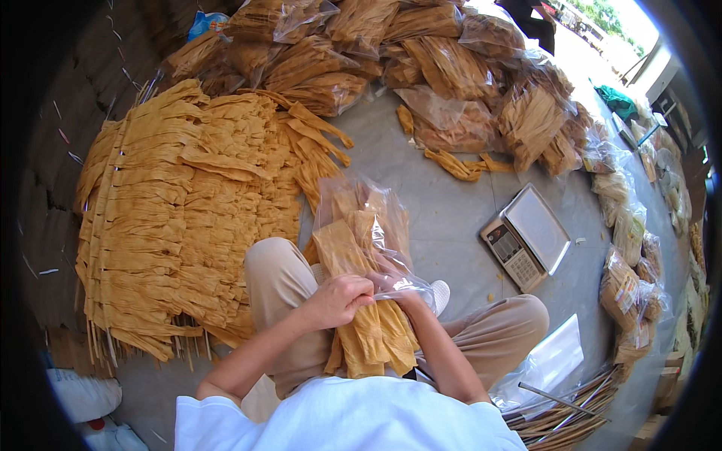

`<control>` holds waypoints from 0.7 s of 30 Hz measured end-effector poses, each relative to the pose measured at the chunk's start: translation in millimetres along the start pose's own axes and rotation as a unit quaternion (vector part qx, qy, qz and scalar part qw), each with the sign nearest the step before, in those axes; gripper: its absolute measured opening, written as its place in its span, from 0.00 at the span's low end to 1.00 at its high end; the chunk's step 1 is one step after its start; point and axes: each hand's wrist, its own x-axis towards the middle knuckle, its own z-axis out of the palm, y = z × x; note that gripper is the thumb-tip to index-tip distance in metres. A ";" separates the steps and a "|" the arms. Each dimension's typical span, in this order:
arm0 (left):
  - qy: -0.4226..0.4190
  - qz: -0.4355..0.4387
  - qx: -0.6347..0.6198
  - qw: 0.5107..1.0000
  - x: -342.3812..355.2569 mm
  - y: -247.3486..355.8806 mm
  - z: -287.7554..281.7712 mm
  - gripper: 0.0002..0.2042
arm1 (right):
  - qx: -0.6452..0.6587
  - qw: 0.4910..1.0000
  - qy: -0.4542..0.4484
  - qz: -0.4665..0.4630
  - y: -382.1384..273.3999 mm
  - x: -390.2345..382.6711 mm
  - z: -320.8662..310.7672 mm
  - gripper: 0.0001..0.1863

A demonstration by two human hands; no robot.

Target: The person sorts long strips of dried food by hand, gathers them into bundles, and places them into plastic bags. They also use two wooden rods to lift a large batch of strips from a pile on the floor.

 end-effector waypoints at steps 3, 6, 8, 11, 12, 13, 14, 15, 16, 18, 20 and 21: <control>-0.026 0.015 -0.016 0.999 -2.5 14.1 15.5 0.06 | -0.068 0.998 0.014 0.013 -33.5 6.4 -21.0 0.13; -0.039 0.013 -0.047 0.998 -11.5 23.1 24.7 0.07 | -0.164 0.980 0.090 -0.069 6.2 -5.9 -9.4 0.14; -0.018 0.011 -0.057 0.998 -15.6 28.1 25.7 0.07 | -0.184 0.971 0.132 -0.075 20.2 -11.3 1.0 0.16; -0.003 -0.045 -0.080 0.996 -32.5 24.8 29.1 0.05 | -0.110 0.978 0.175 -0.031 21.5 -27.3 14.3 0.16; 0.011 -0.065 -0.091 0.994 -38.2 24.0 31.4 0.05 | -0.049 0.983 0.176 0.002 19.4 -34.1 17.9 0.16; 0.023 -0.066 -0.081 0.994 -42.4 23.1 34.1 0.05 | 0.051 0.981 0.179 0.049 16.8 -43.7 22.1 0.17; 0.035 -0.067 -0.071 0.995 -46.3 22.2 36.9 0.05 | 0.224 0.953 0.167 0.118 13.7 -55.6 30.3 0.17; 0.045 -0.066 -0.063 0.995 -48.4 21.8 40.2 0.04 | 0.379 0.895 0.157 0.174 11.5 -67.5 34.1 0.17; 0.060 -0.095 -0.087 0.990 -50.7 21.5 42.8 0.05 | 0.512 0.815 0.155 0.221 9.1 -76.3 38.8 0.17; 0.092 -0.153 -0.134 0.975 -53.9 20.8 47.5 0.06 | 0.670 0.681 0.134 0.263 1.2 -96.9 47.3 0.17; 0.112 -0.174 -0.160 0.965 -51.4 17.5 45.9 0.07 | 0.726 0.618 0.131 0.273 -4.2 -106.2 47.8 0.18; 0.120 -0.184 -0.175 0.960 -47.9 16.2 45.9 0.07 | 0.737 0.604 0.135 0.272 -7.7 -105.3 41.5 0.18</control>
